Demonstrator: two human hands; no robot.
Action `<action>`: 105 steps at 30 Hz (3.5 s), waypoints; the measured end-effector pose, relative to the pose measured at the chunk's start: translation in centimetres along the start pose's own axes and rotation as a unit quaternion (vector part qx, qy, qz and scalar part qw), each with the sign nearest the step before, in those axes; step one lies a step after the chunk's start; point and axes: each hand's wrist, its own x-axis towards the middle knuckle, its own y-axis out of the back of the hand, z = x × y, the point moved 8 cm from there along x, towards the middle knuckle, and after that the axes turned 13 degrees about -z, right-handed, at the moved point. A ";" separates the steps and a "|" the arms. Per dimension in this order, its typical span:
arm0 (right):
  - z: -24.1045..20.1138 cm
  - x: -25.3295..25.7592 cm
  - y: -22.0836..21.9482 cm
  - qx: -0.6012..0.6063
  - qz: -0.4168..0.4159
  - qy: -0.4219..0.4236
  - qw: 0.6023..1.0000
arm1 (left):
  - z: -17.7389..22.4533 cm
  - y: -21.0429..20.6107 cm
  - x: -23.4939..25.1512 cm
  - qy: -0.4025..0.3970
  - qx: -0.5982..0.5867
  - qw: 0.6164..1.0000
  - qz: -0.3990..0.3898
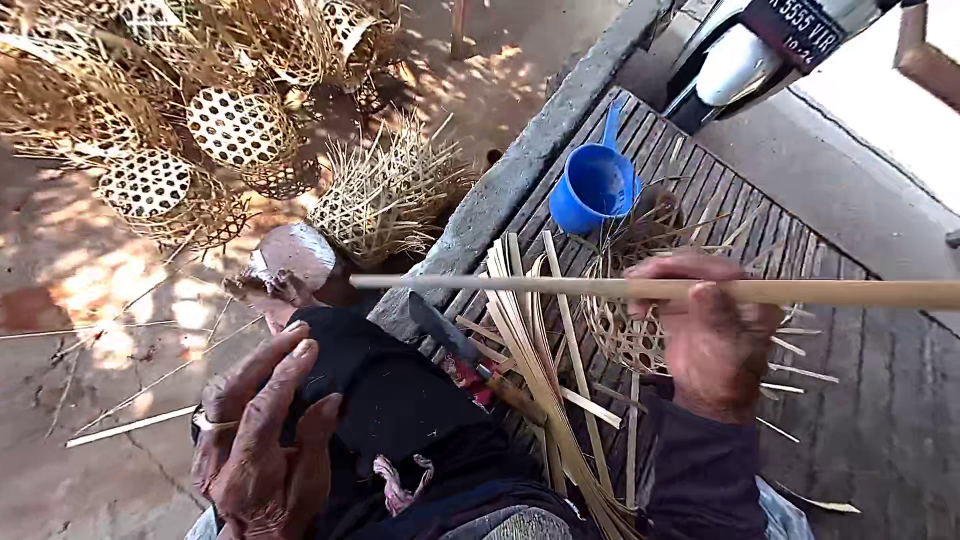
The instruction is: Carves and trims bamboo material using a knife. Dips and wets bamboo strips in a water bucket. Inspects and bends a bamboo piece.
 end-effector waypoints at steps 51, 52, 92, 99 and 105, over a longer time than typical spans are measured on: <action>12.4 18.5 18.6 -0.267 0.064 -0.316 0.908 | -9.1 -14.4 -3.9 0.092 0.069 0.986 -0.120; 11.3 18.8 18.9 -0.284 0.073 -0.296 0.909 | -9.1 -14.5 -3.7 0.091 0.070 0.986 -0.121; 31.2 13.5 11.4 -0.381 -0.111 -0.534 0.747 | -14.3 -15.9 -5.2 0.145 0.022 0.971 -0.188; 37.7 11.7 12.9 -0.322 -0.129 -0.529 0.774 | -14.1 -16.0 -4.5 0.160 0.001 0.968 -0.192; 39.4 11.0 15.0 -0.125 0.056 -0.535 0.834 | -10.6 -14.9 -2.6 0.140 0.024 0.972 -0.188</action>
